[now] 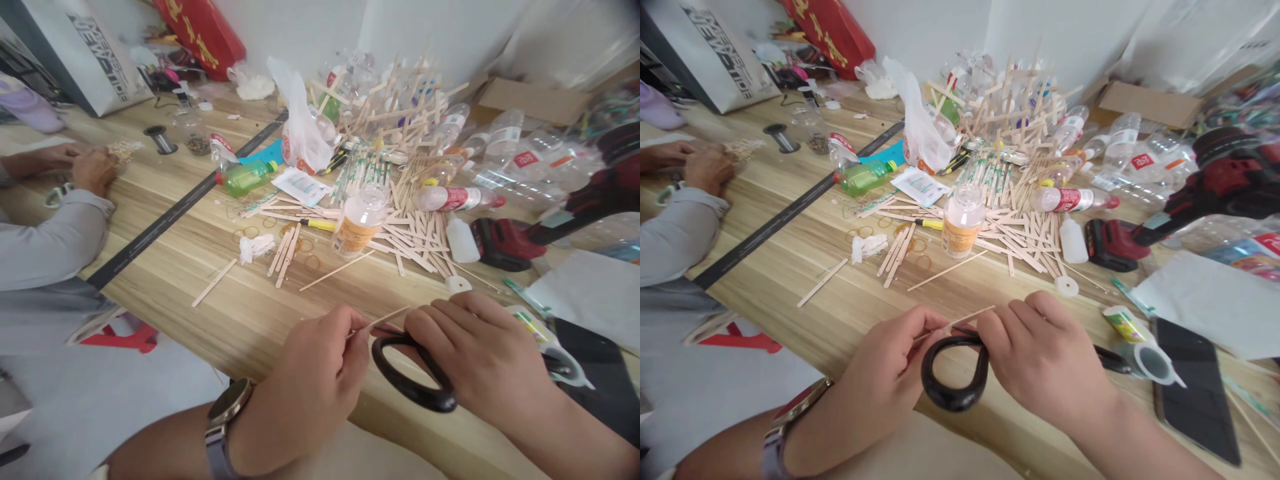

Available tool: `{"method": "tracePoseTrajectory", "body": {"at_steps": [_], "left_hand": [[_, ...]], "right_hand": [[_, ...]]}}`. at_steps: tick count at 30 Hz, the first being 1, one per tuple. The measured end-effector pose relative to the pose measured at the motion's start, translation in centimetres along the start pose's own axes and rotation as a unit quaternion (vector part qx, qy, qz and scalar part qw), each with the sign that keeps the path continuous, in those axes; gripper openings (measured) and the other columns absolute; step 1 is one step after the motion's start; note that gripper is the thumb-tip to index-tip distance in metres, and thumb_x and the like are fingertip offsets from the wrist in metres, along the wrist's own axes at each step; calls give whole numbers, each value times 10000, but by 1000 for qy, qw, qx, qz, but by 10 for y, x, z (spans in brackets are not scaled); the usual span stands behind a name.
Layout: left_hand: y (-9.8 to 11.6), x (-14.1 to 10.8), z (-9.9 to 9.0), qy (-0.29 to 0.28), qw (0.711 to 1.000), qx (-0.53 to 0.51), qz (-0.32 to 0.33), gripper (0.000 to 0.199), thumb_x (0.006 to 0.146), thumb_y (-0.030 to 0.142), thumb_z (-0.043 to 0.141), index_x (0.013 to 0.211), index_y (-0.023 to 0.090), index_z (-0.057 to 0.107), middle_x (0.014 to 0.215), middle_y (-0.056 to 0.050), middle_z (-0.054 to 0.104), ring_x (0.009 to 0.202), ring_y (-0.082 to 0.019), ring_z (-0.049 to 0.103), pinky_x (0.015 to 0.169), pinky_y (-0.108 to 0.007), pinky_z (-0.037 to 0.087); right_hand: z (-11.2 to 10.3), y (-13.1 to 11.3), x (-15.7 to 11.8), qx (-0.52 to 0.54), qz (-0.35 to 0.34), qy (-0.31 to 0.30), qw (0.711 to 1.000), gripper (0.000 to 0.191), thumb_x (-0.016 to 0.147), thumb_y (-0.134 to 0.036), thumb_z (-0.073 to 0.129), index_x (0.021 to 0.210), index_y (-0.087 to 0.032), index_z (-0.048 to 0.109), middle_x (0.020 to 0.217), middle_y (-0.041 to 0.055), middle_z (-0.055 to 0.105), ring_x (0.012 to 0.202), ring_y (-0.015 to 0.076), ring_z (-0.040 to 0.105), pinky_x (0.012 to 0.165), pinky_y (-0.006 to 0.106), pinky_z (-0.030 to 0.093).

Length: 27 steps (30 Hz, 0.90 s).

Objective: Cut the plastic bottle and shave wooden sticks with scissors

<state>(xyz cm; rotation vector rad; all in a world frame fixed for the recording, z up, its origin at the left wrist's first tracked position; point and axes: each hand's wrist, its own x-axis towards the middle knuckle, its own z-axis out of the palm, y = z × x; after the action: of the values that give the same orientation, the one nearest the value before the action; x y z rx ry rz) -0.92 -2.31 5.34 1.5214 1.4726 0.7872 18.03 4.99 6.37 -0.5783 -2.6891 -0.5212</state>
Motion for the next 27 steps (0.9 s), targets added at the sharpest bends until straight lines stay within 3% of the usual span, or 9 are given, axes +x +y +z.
{"method": "tracePoseTrajectory", "body": {"at_steps": [4,8,14,21,24,27], "left_hand": [[0,-2,2,-3,1000,1,8,208,967,310,384,918,202,554,841,-33,668,777,-187,618,657,-291,406],[-1,-3,6,7,1000,-5,4,223,977,327,367,903,198,533,799,-23,638,742,-180,596,647,-297,389],[-1,3,8,24,994,-102,-18,278,994,399,368,938,202,555,716,27,552,630,-132,481,629,-281,364],[-4,7,11,18,972,-225,-68,331,996,406,361,744,208,442,642,53,413,599,-114,368,576,-275,297],[-12,7,16,-12,948,-309,-70,338,989,443,387,754,204,436,635,61,377,595,-105,343,581,-270,295],[-21,6,24,-26,924,-378,-45,336,975,494,416,836,196,482,671,57,383,632,-104,347,618,-266,310]], "right_hand": [[5,0,-3,42,29,4,999,382,951,-91,358,597,-188,465,508,-16,475,451,120,448,571,305,292],[12,-5,-4,52,70,19,996,433,1016,-315,396,625,-186,530,495,-15,511,442,128,460,551,304,312],[15,-17,2,112,191,41,974,451,990,-463,427,682,-187,607,511,3,543,456,142,498,483,285,325],[16,-25,2,80,231,53,968,452,974,-480,449,627,-200,527,519,18,557,474,168,537,485,290,366],[16,-30,3,144,288,44,946,493,979,-529,396,622,-206,500,466,-7,514,399,134,500,405,258,337],[17,-39,1,247,368,22,896,477,963,-540,424,633,-208,516,439,-22,533,366,123,509,374,228,363]]}}
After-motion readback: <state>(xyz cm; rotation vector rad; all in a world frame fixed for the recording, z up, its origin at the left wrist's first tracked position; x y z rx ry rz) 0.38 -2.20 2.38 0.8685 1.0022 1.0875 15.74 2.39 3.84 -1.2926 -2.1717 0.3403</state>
